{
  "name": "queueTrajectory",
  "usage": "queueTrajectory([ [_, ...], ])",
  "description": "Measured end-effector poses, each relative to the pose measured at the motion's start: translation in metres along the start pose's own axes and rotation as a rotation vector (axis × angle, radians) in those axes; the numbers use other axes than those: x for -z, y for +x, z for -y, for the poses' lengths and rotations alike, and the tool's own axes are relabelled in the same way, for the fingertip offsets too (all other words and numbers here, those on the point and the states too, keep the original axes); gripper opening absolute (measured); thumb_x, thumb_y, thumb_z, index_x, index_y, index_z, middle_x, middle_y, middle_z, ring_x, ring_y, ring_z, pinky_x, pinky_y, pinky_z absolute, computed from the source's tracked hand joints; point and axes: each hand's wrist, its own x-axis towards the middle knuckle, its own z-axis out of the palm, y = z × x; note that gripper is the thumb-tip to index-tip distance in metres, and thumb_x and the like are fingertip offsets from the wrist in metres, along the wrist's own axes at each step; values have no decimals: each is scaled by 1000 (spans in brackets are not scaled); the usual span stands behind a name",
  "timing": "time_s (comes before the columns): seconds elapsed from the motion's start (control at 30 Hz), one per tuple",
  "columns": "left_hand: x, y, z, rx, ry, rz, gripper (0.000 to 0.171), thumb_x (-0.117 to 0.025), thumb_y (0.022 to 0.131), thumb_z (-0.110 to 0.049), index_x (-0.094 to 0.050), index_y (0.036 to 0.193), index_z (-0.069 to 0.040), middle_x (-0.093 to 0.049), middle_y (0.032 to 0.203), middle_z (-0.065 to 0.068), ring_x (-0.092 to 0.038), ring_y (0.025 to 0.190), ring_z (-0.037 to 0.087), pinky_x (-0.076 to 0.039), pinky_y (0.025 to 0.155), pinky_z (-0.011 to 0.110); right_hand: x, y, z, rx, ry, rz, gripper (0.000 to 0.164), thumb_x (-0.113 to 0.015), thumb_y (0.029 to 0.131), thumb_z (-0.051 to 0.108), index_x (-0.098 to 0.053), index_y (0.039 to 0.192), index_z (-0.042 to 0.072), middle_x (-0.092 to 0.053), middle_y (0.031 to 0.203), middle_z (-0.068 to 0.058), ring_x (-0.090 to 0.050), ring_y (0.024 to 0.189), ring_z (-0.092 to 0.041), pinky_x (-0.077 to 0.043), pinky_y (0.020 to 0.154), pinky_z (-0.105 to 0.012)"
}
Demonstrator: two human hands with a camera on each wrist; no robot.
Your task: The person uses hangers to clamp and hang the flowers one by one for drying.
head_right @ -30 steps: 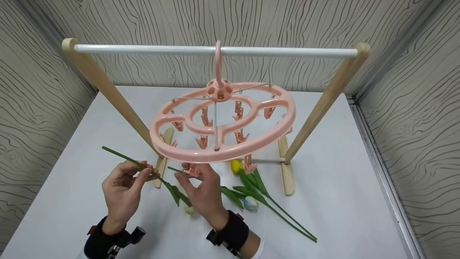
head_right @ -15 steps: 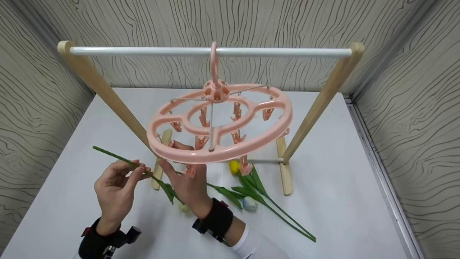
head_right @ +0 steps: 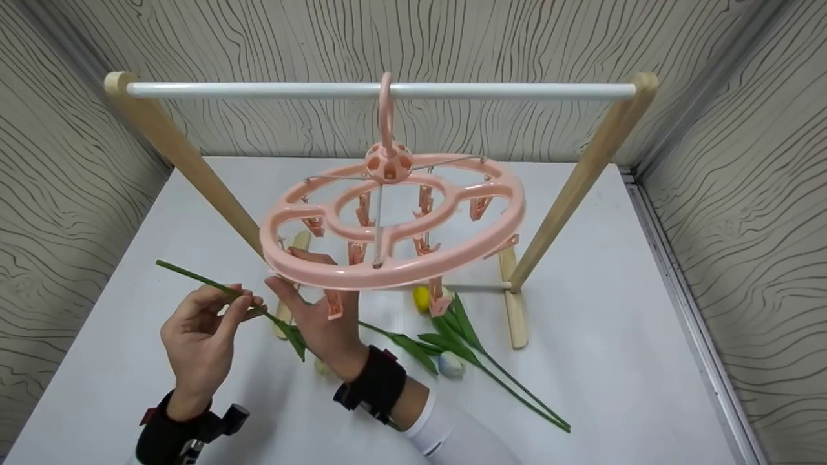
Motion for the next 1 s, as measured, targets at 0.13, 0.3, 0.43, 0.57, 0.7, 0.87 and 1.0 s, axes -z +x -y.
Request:
queueTrajectory([
  [0.13, 0, 2, -2, -2, 1, -4, 30, -64, 74, 30, -63, 96, 10, -64, 88, 22, -69, 74, 23, -59, 61, 32, 1, 0, 1, 10, 12, 2, 45, -70, 79, -17, -51, 119, -11, -67, 96, -18, -67, 88, -36, -56, 80, -48],
  [0.3, -1, 3, 0, -3, -7, -2, 29, -64, 75, 29, -64, 96, 9, -65, 88, 19, -69, 73, 23, -59, 61, 32, 4, -2, -3, 41, 40, 4, 50, -70, 80, -16, -48, 124, -9, -66, 98, -24, -69, 88, -30, -58, 78, -44],
  [0.43, -2, 5, 1, -5, -5, 2, 28, -65, 76, 28, -64, 96, 9, -65, 88, 19, -69, 74, 24, -59, 61, 32, 10, -6, -16, 37, 56, 7, 52, -71, 81, -15, -50, 127, -4, -67, 102, -22, -69, 89, -28, -58, 77, -42],
  [0.57, -4, 8, 1, -3, -8, 6, 25, -66, 77, 25, -63, 96, 8, -65, 88, 18, -69, 74, 25, -59, 62, 34, 15, -9, -22, 40, 45, 28, 49, -72, 82, -11, -52, 125, -2, -69, 103, -16, -68, 89, -27, -58, 77, -42],
  [0.7, -6, 10, 1, 2, -18, 7, 22, -66, 80, 21, -64, 97, 7, -66, 89, 19, -70, 74, 26, -59, 62, 34, 17, -12, -23, 68, 32, 52, 43, -70, 82, -12, -57, 122, -1, -69, 103, -15, -69, 88, -27, -58, 76, -41],
  [0.87, -10, 15, -1, -14, -15, 16, 22, -67, 80, 20, -65, 98, 6, -66, 88, 18, -69, 72, 26, -59, 62, 34, 18, -14, -23, 83, 38, 63, 30, -67, 85, -12, -64, 114, -2, -68, 99, -17, -69, 85, -27, -59, 75, -42],
  [1.0, -14, 18, -1, -26, -23, 20, 23, -67, 80, 19, -65, 98, 5, -65, 88, 17, -69, 72, 26, -59, 62, 33, 19, -14, -22, 89, 64, 61, 27, -65, 86, -12, -63, 112, -4, -67, 96, -21, -68, 83, -28, -59, 73, -43],
])
